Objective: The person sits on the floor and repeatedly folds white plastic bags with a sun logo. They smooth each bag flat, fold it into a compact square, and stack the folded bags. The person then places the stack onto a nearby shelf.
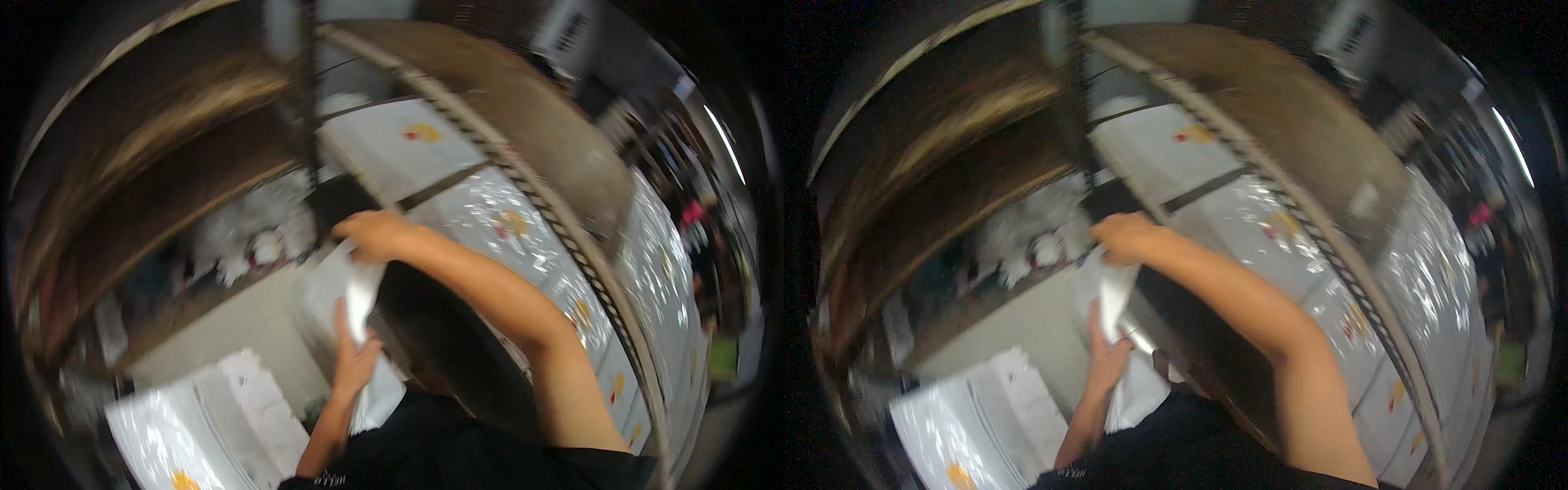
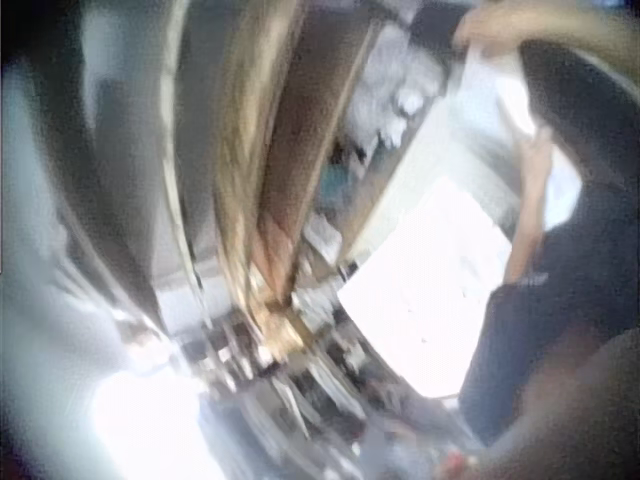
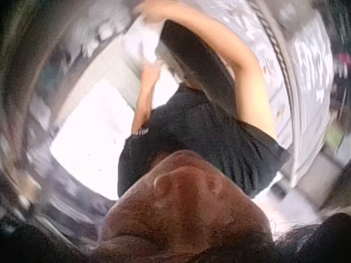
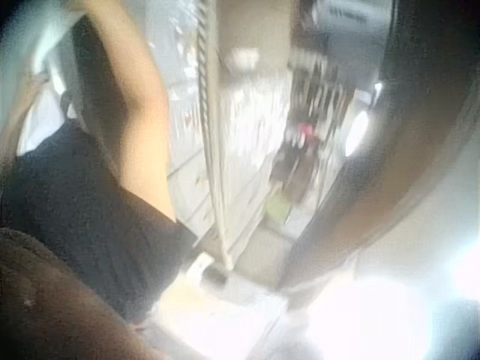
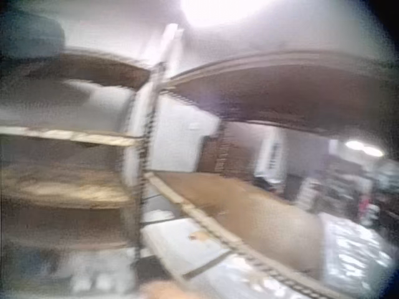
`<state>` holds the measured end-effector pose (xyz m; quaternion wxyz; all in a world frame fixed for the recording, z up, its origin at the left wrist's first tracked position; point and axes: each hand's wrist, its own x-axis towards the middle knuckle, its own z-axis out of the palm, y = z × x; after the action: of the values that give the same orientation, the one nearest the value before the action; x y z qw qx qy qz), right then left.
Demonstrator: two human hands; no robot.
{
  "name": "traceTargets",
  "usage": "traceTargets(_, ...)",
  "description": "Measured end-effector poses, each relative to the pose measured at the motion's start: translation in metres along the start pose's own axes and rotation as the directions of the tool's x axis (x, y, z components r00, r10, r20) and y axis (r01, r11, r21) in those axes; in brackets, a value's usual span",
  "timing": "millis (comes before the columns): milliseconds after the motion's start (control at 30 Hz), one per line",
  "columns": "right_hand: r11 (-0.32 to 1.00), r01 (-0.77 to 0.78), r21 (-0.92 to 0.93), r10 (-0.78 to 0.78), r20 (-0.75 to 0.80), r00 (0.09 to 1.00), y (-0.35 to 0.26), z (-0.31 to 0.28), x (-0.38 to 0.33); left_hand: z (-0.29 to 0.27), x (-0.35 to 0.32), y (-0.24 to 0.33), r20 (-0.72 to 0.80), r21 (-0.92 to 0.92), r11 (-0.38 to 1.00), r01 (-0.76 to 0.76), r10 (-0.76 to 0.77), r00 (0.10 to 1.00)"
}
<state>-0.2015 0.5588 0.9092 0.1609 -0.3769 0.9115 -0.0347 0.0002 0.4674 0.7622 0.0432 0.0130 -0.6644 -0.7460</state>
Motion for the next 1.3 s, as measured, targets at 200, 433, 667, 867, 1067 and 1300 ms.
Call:
traceTargets(200, 0.981, 0.048, -0.188, -0.078, -0.152, 0.985, -0.050, -0.166, -0.071, -0.013, 0.035, -0.012, -0.262, -0.355, 0.856, 0.376, -0.477, 0.839)
traceTargets(433, 0.903, -0.314, -0.294, 0.190, -0.383, 0.904, 0.075, -0.271, -0.265, -0.049, 0.037, -0.099, -0.181, -0.478, 0.719, 0.505, -0.643, 0.744)
traceTargets(667, 0.385, -0.900, -0.203, 0.850, -0.302, 0.431, 0.251, -0.226, -0.537, 0.006, 0.002, -0.080, -0.204, -0.546, 0.700, 0.461, -0.644, 0.737)
traceTargets(867, 0.478, -0.878, 0.007, 0.771, -0.483, 0.415, 0.400, -0.133, -0.644, 0.007, -0.028, -0.105, -0.353, -0.346, 0.843, 0.412, -0.523, 0.775)
traceTargets(1067, 0.400, -0.904, 0.147, 0.874, -0.358, 0.329, 0.434, -0.130, -0.625, 0.040, -0.043, -0.054, -0.455, -0.421, 0.784, 0.455, -0.617, 0.642)
traceTargets(1300, 0.387, -0.922, 0.018, 0.921, 0.027, 0.388, 0.442, -0.144, -0.618, 0.072, -0.080, -0.053, -0.404, -0.134, 0.856, 0.499, -0.507, 0.761)
